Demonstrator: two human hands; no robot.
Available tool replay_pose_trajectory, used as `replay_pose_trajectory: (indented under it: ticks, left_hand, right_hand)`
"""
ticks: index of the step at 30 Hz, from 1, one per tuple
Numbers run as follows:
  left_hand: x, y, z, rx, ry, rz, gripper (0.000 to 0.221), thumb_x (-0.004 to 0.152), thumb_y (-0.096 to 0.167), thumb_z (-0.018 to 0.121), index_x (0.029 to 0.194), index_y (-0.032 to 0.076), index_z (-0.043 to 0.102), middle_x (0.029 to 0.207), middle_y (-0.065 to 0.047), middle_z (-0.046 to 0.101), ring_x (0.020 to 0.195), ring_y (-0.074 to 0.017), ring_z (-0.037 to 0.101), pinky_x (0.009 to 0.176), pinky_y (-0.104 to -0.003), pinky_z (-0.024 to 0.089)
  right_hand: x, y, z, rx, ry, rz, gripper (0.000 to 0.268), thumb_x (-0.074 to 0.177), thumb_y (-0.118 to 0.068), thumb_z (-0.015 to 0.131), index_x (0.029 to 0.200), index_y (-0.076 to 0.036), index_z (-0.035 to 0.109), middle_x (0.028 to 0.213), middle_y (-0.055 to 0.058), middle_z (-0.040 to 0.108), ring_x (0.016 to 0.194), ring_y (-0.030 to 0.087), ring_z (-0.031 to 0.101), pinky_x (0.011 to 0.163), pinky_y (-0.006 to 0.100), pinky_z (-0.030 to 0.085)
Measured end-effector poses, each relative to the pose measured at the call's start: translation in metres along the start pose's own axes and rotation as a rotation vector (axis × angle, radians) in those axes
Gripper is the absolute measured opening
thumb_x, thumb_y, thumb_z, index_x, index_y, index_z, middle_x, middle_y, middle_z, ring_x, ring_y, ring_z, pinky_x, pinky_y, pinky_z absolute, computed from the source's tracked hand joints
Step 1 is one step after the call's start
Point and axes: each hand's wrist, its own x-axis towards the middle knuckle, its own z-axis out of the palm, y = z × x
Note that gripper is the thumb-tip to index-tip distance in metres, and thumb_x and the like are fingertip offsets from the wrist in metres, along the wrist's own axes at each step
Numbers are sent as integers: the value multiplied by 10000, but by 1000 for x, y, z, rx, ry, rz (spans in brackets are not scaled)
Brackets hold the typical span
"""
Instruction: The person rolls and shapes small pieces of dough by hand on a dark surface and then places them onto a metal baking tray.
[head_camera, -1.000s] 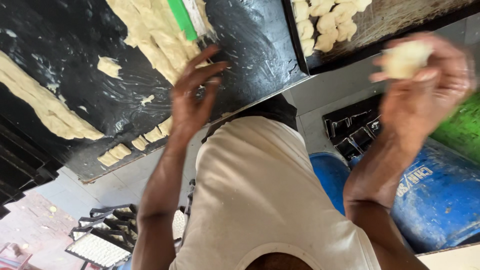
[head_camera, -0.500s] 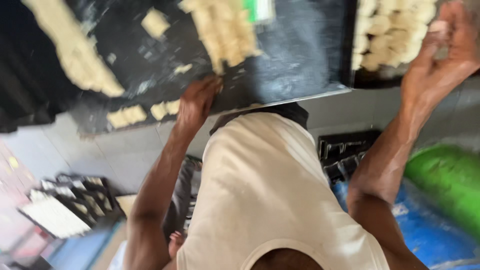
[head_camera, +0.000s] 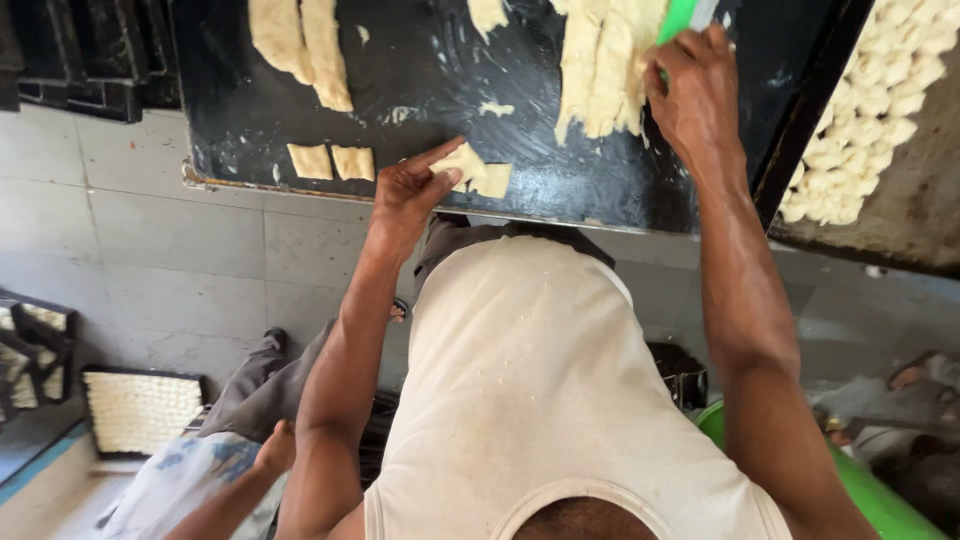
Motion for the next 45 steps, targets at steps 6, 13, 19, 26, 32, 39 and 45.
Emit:
replay_pose_trajectory:
  ticks: [6, 13, 19, 26, 32, 39, 45]
  left_hand:
    - [23, 13, 3, 336, -73, 210, 296, 979, 142, 766, 1275, 147, 752, 909, -33, 666, 649, -57, 538, 580, -229, 479]
    - [40, 28, 11, 188, -479, 481, 784, 860, 135, 811, 1510, 78, 376, 1422, -216, 538, 1162, -253, 652, 964, -374, 556]
    - [52, 24, 20, -201, -549, -99, 427, 1018, 64, 617, 1443, 49, 576, 1294, -192, 727, 1130, -232, 790, 1032, -329, 607]
    - [33, 5, 31, -212, -626, 134, 348, 1041, -37, 638, 1369, 73, 670, 1466, -63, 600, 1205, -194, 680, 1041, -362, 598]
    - [30, 19, 60, 429, -343, 375, 417, 914, 69, 796, 1310, 64, 665, 1240, -115, 714, 1098, -180, 709, 959, -344, 619]
    - [51, 3, 81, 612, -217, 278, 318, 989, 99, 776, 1287, 23, 696, 1124, -166, 764, 925, -181, 761, 800, -314, 645]
    - [54, -1, 113, 347, -338, -13, 357, 960, 54, 733, 1306, -27, 696, 1020, -119, 763, 875, -98, 695, 759, -264, 618]
  right_hand:
    - [-2, -99, -12, 632, -360, 46, 165, 1003, -50, 764, 1165, -73, 785, 1077, 72, 742, 921, 171, 675, 738, 307, 576]
    - [0, -140, 7, 679, -210, 343, 284, 846, -154, 895, 1068, -58, 747, 980, 84, 700, 868, 178, 650, 735, 347, 541]
    - [-30, -176, 0, -101, 153, -161, 384, 743, -194, 818, 1079, -21, 745, 1250, 199, 563, 1046, 314, 571, 837, 409, 544]
    - [-44, -145, 2, 995, 105, 422, 342, 877, 28, 797, 1177, -38, 645, 1251, 132, 576, 1080, 199, 637, 930, 334, 584]
    - [-38, -129, -13, 947, -22, 464, 158, 959, 64, 763, 1089, -26, 765, 1077, 118, 732, 852, 184, 672, 684, 289, 541]
    - [-50, -66, -58, 1852, -334, -196, 175, 970, -179, 677, 1115, -88, 716, 992, 83, 765, 826, 159, 748, 696, 317, 638]
    - [-60, -64, -41, 942, -179, 262, 274, 986, -190, 797, 1200, -52, 695, 1144, 83, 668, 810, 192, 692, 662, 344, 596]
